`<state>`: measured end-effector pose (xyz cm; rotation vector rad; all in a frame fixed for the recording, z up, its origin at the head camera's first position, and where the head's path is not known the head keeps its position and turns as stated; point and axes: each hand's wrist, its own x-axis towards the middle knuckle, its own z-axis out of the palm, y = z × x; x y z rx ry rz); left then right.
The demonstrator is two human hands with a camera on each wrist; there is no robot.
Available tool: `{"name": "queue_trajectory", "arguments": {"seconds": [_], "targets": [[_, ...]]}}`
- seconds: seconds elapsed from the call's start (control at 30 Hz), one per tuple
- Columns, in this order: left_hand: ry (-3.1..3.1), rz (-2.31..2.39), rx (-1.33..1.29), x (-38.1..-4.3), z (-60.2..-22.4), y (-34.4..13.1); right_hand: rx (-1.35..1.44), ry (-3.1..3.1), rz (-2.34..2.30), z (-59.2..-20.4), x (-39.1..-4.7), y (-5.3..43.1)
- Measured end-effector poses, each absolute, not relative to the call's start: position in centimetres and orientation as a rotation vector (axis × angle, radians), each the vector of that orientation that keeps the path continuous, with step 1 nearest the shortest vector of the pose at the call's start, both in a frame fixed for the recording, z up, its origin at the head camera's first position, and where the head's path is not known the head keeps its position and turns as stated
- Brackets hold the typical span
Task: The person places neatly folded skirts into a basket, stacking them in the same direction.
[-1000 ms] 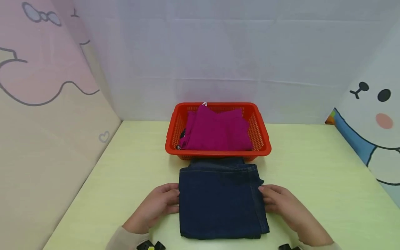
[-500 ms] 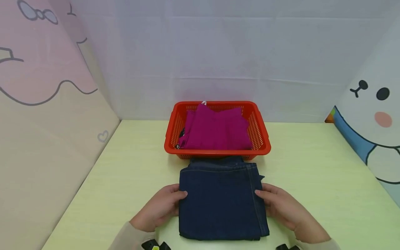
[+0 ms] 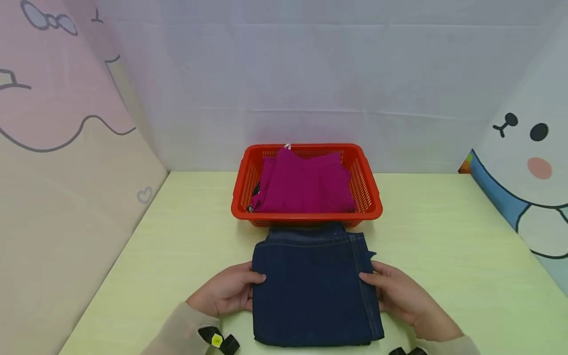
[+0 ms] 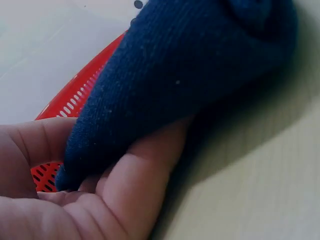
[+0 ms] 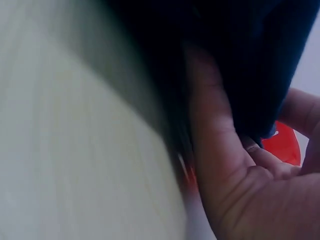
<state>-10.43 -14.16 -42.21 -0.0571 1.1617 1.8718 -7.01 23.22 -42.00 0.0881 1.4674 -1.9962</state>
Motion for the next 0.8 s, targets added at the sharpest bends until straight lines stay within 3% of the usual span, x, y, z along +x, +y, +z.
{"name": "queue_trajectory", "arguments": {"seconds": [0.8], "targets": [[1.115, 1.969, 0.068, -9.3, -39.1, -14.6, 0.076, 1.626, -1.937, -39.4, -6.2, 22.9]]}}
